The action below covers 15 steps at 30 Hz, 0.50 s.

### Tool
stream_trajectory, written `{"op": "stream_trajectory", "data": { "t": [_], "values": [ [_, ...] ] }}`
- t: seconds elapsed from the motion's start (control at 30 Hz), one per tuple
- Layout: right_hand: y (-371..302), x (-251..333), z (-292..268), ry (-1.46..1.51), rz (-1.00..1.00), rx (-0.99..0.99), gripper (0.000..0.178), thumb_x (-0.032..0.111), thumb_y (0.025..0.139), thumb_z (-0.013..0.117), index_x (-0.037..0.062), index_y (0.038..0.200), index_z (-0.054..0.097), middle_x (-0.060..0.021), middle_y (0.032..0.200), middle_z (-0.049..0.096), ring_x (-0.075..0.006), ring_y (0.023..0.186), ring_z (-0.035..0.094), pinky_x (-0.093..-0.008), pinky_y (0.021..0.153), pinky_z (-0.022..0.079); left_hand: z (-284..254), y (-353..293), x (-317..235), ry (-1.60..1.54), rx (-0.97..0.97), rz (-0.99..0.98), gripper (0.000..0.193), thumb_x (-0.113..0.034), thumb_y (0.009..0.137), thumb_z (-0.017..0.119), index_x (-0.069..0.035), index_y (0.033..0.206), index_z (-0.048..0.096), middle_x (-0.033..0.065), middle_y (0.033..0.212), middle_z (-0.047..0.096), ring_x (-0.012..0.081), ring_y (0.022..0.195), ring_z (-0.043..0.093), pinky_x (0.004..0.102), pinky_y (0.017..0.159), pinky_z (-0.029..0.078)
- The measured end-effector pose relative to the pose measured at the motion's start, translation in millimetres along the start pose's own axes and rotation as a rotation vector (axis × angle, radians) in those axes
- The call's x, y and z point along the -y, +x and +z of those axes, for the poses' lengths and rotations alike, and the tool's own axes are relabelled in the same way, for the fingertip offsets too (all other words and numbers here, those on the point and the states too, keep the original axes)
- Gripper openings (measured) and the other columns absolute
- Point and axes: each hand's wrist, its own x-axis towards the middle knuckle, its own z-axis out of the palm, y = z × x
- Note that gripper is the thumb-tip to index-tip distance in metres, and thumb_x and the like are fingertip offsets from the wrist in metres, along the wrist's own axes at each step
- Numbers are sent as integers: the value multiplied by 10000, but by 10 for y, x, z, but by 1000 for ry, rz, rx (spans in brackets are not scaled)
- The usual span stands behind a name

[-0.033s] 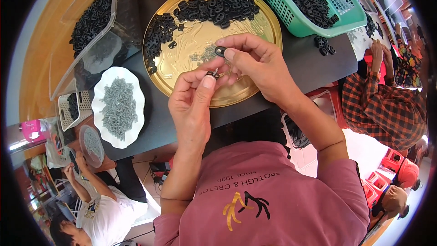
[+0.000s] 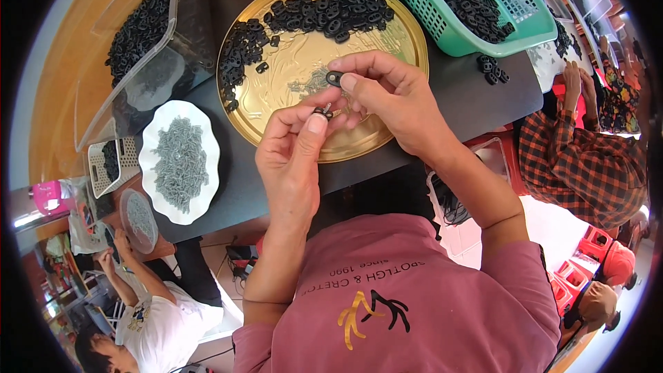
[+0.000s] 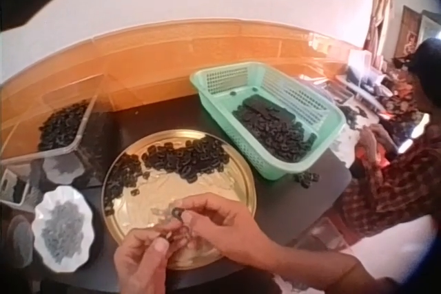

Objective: The person assembles small fasteners by picking up screws and plastic clips from a tray and inserting the screws into the clips by hand.

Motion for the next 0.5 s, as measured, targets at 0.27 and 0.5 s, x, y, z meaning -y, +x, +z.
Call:
{"op": "stream_trajectory", "data": {
  "t": [0.27, 0.5],
  "values": [
    [-12, -20, -18, 11, -14, -6, 185, 97, 898, 614, -30, 1030, 636, -47, 780, 637, -72, 623, 573, -203, 579, 472, -24, 27, -33, -40, -17, -26, 114, -46, 943, 523, 26, 1028, 546, 204, 1111, 614, 225, 1020, 616, 356, 910, 518],
    [-47, 26, 29, -39, -76, -45, 159, 113, 879, 652, -14, 974, 639, -30, 763, 632, -59, 623, 562, -192, 559, 448, -23, 42, -53, -83, -53, -81, 121, -63, 933, 555, 27, 1013, 555, 164, 1039, 631, 200, 920, 633, 330, 853, 529]
  ]
}}
